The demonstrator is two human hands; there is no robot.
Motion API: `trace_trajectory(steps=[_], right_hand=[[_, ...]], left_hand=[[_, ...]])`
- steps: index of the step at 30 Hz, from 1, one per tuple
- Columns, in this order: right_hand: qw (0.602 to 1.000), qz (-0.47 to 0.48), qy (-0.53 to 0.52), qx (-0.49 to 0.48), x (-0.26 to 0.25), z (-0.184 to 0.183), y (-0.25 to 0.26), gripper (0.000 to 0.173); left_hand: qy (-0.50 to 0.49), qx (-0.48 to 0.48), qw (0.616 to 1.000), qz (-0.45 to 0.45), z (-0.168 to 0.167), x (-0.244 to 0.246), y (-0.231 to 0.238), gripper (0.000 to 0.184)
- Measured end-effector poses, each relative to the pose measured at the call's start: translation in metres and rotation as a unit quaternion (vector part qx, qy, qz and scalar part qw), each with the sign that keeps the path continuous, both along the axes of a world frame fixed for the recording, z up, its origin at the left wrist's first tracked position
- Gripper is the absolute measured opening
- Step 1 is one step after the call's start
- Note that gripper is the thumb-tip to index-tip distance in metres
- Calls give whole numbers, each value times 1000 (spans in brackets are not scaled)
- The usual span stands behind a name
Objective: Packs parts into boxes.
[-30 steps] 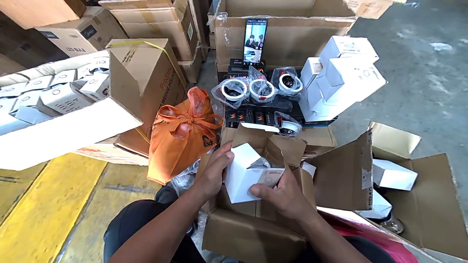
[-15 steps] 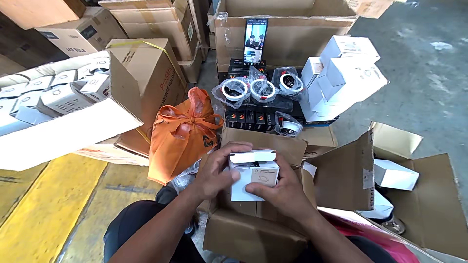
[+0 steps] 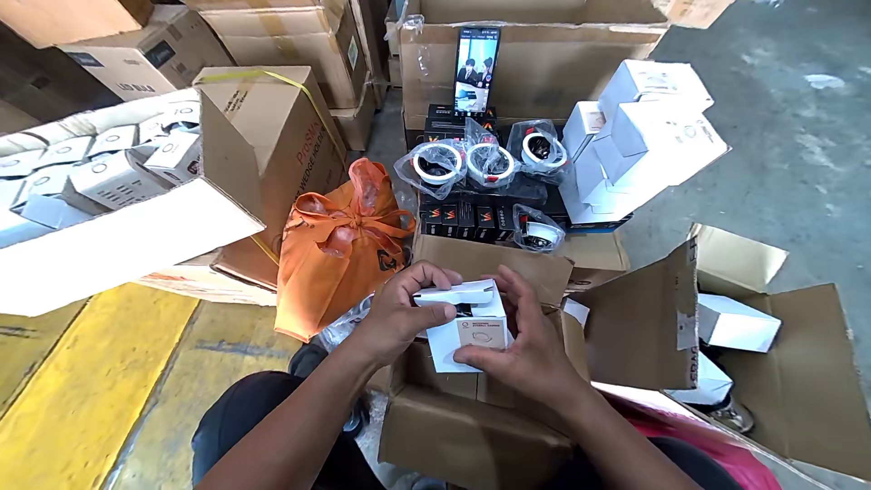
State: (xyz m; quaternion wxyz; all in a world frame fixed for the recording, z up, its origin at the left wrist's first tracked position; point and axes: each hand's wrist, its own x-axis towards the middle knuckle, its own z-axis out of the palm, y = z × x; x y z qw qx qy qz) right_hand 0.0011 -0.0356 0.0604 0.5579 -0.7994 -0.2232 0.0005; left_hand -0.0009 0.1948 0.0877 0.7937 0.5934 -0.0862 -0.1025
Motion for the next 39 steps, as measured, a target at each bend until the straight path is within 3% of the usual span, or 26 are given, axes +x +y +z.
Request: trace_trajectory(steps=[4, 10, 15, 19, 22, 24, 27, 29, 32, 36, 39], right_hand=[[998, 23, 48, 23, 3, 3, -1, 122], [995, 10, 96, 37, 7, 9, -3, 121], [996, 29, 77, 34, 5, 5, -6, 121], [996, 31, 70, 41, 3, 3, -6, 115], [995, 8, 89, 55, 3, 5, -6, 112], [990, -24, 115, 76, 5, 10, -5, 108], [979, -51, 151, 123, 9, 15, -3, 105], [972, -60, 174, 149, 11, 17, -3, 101], [966, -80, 203, 140, 11, 17, -2, 99], [973, -62, 181, 129, 10, 15, -5, 102], [976, -42, 173, 125, 9, 14, -7, 103]], left_hand=[[-6, 35, 999, -32, 3, 0, 7, 32], [-220, 224, 949, -2, -6, -8, 1, 29], [-247, 208, 946, 17, -8, -10, -5, 24], [-227, 146, 959, 88, -15, -17, -24, 20], [-263, 191, 936, 133, -22, -20, -30, 22], [-301, 283, 897, 155, -24, -21, -27, 36], [-353, 439, 809, 167, -23, -21, -27, 97], [-384, 512, 753, 154, -24, -20, -30, 119], [-395, 550, 722, 143, -28, -17, -30, 113], [-416, 523, 731, 139, -28, -16, -26, 101], [-409, 521, 738, 128, -23, -15, -22, 103]])
